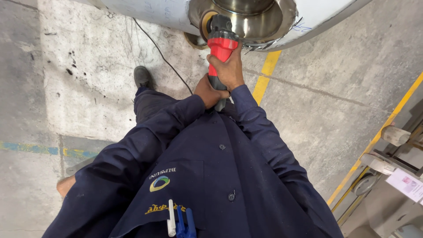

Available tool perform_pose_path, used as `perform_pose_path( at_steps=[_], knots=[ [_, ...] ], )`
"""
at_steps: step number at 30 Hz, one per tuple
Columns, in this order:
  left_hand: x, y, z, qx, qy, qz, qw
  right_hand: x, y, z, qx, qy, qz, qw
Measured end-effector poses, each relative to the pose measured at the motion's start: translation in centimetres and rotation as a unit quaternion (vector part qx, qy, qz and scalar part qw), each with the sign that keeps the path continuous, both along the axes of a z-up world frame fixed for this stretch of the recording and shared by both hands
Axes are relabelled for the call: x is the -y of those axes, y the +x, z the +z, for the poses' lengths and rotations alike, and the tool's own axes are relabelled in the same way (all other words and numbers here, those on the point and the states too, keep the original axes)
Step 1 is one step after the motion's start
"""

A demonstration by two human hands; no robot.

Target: The person uses a red angle grinder to grind and smooth the weld seam around a round stainless steel opening on a large white tank, repositioning the grinder around the seam and moving to a second opening as the clip progresses.

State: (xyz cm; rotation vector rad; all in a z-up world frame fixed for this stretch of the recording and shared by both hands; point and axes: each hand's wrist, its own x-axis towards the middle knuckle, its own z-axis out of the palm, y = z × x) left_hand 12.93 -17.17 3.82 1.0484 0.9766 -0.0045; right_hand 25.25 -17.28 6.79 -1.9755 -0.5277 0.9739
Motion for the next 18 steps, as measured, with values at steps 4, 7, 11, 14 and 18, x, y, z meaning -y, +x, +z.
perform_pose_path(
  at_steps=[4, 7, 11, 14, 18],
  knots=[
    [0.4, 0.3, -1.2, 0.013, -0.04, -0.002, 0.999, 0.4, 0.2, -0.9, 0.03, -0.013, 0.005, 0.999],
    [1.0, 0.5, -2.8, 0.057, -0.063, -0.008, 0.996, 0.7, 0.4, -1.1, 0.089, -0.077, 0.017, 0.993],
    [1.5, 0.9, -3.6, 0.158, -0.191, 0.024, 0.969, 0.2, 0.1, 0.4, 0.176, -0.194, 0.031, 0.965],
    [2.2, 0.9, -5.1, 0.164, -0.23, 0.02, 0.959, 0.0, -0.3, 1.3, 0.214, -0.221, 0.032, 0.951],
    [2.6, 0.7, -6.4, 0.203, -0.261, 0.032, 0.943, 0.2, -0.6, 0.7, 0.233, -0.217, 0.034, 0.948]
  ],
)
